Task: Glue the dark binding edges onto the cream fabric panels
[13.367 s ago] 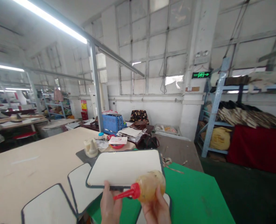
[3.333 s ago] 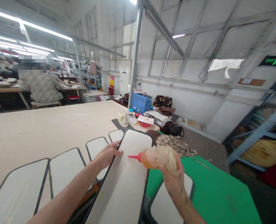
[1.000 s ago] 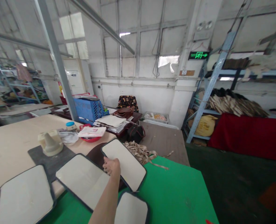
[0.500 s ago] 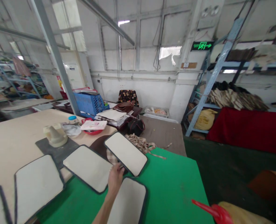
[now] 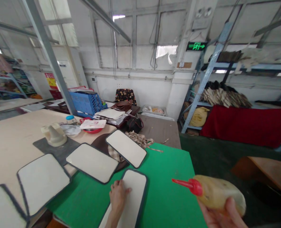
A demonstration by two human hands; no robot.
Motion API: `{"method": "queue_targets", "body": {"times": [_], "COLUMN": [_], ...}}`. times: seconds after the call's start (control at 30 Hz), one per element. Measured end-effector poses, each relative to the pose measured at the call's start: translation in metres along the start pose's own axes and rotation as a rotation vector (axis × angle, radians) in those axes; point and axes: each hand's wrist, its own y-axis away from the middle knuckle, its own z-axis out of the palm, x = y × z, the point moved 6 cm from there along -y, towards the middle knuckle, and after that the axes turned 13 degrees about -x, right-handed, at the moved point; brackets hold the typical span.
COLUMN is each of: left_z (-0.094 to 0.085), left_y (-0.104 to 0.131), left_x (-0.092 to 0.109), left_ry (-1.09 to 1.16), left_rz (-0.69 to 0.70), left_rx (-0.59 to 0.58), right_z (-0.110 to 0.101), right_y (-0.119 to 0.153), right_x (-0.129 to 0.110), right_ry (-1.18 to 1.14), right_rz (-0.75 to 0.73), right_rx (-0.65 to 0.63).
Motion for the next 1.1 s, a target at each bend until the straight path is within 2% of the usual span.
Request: {"method": "queue_targets", "body": {"times": [0.17,0.3,0.43,0.53,0.77,0.97,1.1], "left_z": [0.006,0.014,0.017,0.014,0.015,0.022,0.02], "left_y": [0.013,0.022,0.031,0.034,0.039,0.052,0.059], "left_x": [0.005,-0.005,-0.016,-0.023,-0.016,-0.026,-0.032], "left_ry": [0.011,0.038,0.039,0.051,0.058,0.038,0.058], "left_rz": [-0.044,-0.121,-0.074,-0.088,-0.107,-0.072,-0.093], "left_rx": [0.056,0.075,0.035,0.015,0.027,-0.017,-0.036], "right_z": [0.02,0.033,0.039,0.037,0.044,0.041,0.04], "right_y": [0.021,0.027,0.026,0.026,0.02,0.02,0.018], "right_x": [0.002,-0.003,-0.007,-0.004,-0.001,0.0,0.0], "right_ry": [-0.196,-0.361,-0.401,-0.424,-0.44,-0.414,-0.389], "right_rz": [0.185,0.212,0.213,0.229,0.202,0.211,0.2], "right_rx": [0.217,0.333,0.32,0.327,0.247,0.241,0.186]}}
